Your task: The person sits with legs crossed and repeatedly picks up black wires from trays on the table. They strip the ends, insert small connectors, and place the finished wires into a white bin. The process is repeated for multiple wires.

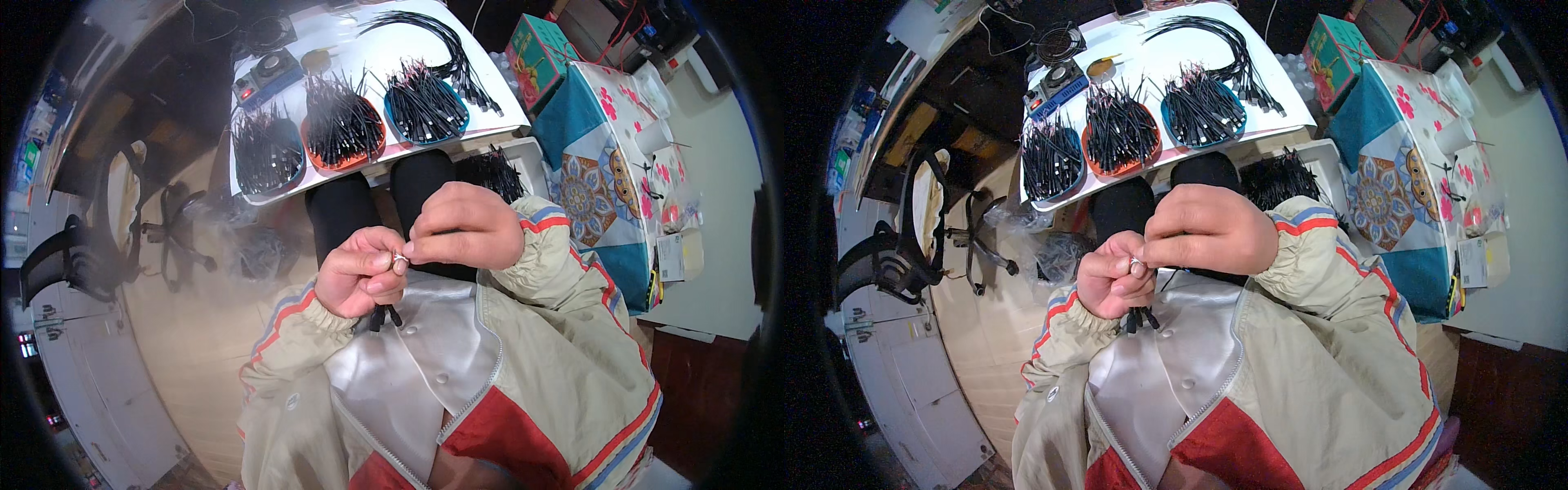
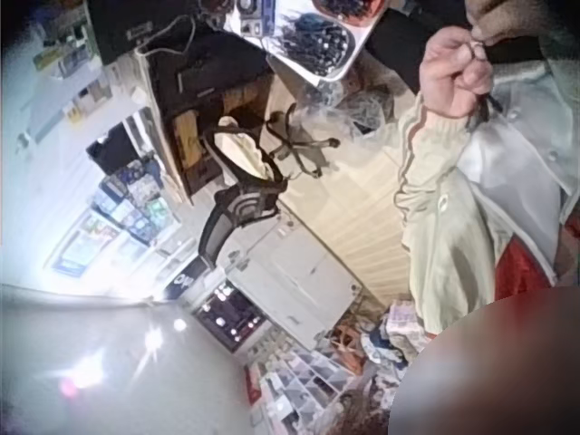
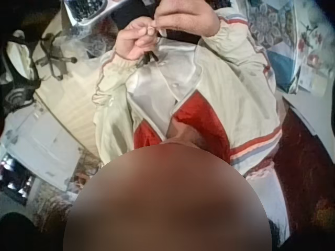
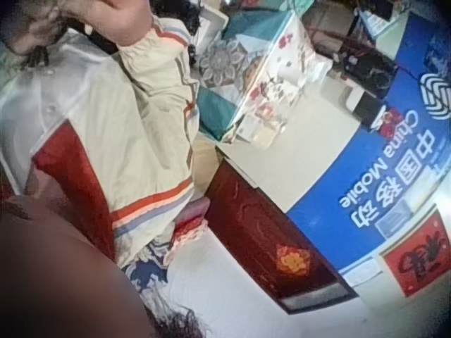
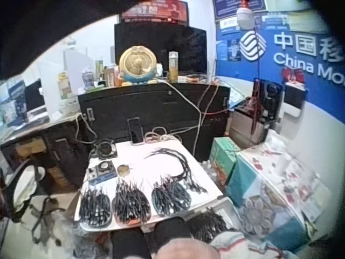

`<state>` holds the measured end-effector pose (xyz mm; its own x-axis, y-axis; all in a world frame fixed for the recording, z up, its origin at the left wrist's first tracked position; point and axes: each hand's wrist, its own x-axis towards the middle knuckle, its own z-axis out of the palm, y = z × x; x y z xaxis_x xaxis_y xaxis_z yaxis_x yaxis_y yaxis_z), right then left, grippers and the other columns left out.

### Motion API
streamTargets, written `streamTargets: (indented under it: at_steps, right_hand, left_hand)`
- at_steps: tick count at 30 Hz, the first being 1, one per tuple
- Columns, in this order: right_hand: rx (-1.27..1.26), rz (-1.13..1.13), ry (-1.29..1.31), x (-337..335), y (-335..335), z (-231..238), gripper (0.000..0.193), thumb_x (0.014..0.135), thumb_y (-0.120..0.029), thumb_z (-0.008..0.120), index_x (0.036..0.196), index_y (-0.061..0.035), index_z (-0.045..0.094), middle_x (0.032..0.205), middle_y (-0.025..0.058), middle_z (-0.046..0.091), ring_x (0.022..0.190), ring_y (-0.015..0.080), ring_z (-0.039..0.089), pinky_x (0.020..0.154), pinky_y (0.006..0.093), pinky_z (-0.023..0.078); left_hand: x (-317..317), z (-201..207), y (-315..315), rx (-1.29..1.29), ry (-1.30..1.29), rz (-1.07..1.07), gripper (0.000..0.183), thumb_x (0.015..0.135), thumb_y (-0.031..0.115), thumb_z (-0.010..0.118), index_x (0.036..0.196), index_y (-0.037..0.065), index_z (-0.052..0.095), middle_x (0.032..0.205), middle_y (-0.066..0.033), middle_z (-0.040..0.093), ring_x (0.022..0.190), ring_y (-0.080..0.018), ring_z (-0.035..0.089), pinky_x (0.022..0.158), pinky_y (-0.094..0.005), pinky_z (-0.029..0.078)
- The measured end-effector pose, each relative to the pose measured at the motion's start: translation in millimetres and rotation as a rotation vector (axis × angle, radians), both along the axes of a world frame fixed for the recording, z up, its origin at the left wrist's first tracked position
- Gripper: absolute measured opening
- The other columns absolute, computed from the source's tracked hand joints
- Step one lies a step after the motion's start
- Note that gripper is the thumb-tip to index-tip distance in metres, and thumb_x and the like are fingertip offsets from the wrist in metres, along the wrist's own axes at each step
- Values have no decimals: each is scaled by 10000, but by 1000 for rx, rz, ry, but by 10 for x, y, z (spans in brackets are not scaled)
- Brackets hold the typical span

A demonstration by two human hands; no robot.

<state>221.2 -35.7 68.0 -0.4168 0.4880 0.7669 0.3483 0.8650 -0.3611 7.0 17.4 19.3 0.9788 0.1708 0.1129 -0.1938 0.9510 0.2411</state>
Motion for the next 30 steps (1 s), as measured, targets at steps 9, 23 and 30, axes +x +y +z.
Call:
streamTargets:
  at_steps: [9, 23, 30]
  right_hand:
    - [160, -68, 64, -144, 24, -78, 223, 680, -30, 790, 874, -20, 682, 915, 80, 618, 731, 228, 583, 585, 311, 470]
    - [-183, -33, 111, -143, -8, -51, 329, 694, -214, 830, 967, -92, 692, 949, 31, 635, 848, 231, 575, 729, 342, 470]
    - [17, -110, 150, -260, 112, -149, 304, 670, -121, 804, 902, -8, 642, 875, 93, 605, 778, 292, 583, 640, 370, 505]
  left_hand:
    - [-8, 72, -8, 49, 129, 24, 150, 917, 42, 584, 1024, -44, 645, 756, -96, 627, 509, -73, 406, 469, -217, 293]
    - [-192, 388, 119, 882, 483, 381, 146, 883, -2, 659, 1014, -59, 690, 850, -89, 685, 708, -99, 608, 603, -224, 477]
    - [-195, 406, 180, 853, 501, 347, 131, 894, -10, 643, 1000, -75, 684, 849, -100, 683, 739, -118, 627, 666, -241, 513]
